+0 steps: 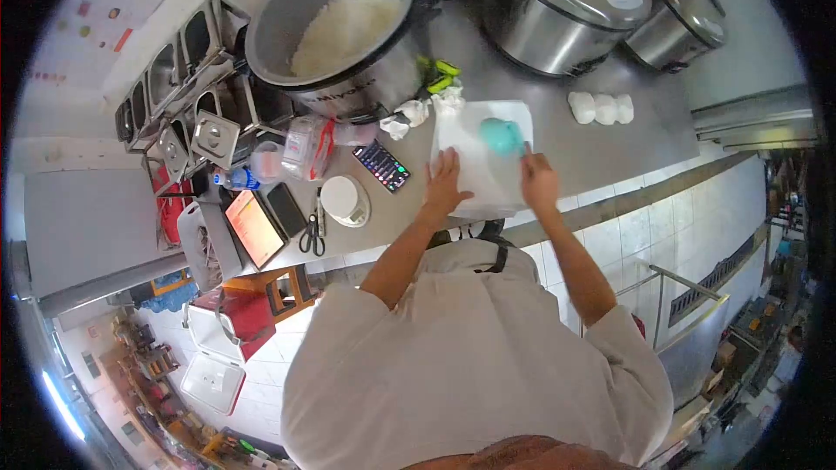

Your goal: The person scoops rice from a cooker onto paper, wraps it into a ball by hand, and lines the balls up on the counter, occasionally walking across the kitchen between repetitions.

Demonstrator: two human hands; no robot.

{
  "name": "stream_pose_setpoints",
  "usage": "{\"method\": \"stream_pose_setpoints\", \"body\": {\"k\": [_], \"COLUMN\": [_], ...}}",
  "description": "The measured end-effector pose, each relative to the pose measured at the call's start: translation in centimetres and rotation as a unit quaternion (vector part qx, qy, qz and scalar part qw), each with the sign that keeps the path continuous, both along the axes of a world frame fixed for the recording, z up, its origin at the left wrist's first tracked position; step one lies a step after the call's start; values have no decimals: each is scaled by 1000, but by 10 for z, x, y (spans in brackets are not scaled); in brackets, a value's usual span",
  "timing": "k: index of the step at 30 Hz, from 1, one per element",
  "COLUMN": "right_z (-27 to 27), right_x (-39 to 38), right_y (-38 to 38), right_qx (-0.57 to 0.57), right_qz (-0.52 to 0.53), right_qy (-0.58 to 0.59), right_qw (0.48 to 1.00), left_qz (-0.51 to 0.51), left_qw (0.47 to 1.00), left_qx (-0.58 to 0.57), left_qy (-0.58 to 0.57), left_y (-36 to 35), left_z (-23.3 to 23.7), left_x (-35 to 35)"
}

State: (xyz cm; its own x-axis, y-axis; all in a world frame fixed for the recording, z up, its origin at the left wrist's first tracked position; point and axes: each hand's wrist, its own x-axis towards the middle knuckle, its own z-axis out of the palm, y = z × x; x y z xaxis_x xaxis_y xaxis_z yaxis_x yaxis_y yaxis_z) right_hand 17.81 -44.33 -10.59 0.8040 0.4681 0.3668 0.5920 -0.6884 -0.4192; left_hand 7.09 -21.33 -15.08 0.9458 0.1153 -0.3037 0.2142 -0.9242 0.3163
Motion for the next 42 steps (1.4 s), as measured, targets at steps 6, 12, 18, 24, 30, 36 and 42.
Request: {"method": "stream_pose_setpoints", "body": {"k": [6,12,18,24,30,36,42], "right_z": [-54,-31,139,291,265,163,17], "right_x": [-37,-38,8,82,99,17,-9], "right_y": [11,7,79,262,331,157,-31], "right_qx": [-28,28,163,153,85,184,-106], "right_qz": [11,15,62,152,239,230,151], "right_qy": [52,63,-7,-123,-171,114,215], "right_qw": [998,998,985,969,952,949,959], "left_qz": [13,-9,-106,-197,-243,-192,-151], "left_qw": [999,997,969,970,942,967,972], "left_qx": [15,30,-184,-43,-70,-128,-172], "left_qy": [45,-64,-124,-135,-219,-111,-59], "left_y": [-2,4,11,7,14,19,21], "left_z": [8,5,-9,-14,-9,1,18], "left_x": [-3,-11,-26,-4,13,9,11]}}
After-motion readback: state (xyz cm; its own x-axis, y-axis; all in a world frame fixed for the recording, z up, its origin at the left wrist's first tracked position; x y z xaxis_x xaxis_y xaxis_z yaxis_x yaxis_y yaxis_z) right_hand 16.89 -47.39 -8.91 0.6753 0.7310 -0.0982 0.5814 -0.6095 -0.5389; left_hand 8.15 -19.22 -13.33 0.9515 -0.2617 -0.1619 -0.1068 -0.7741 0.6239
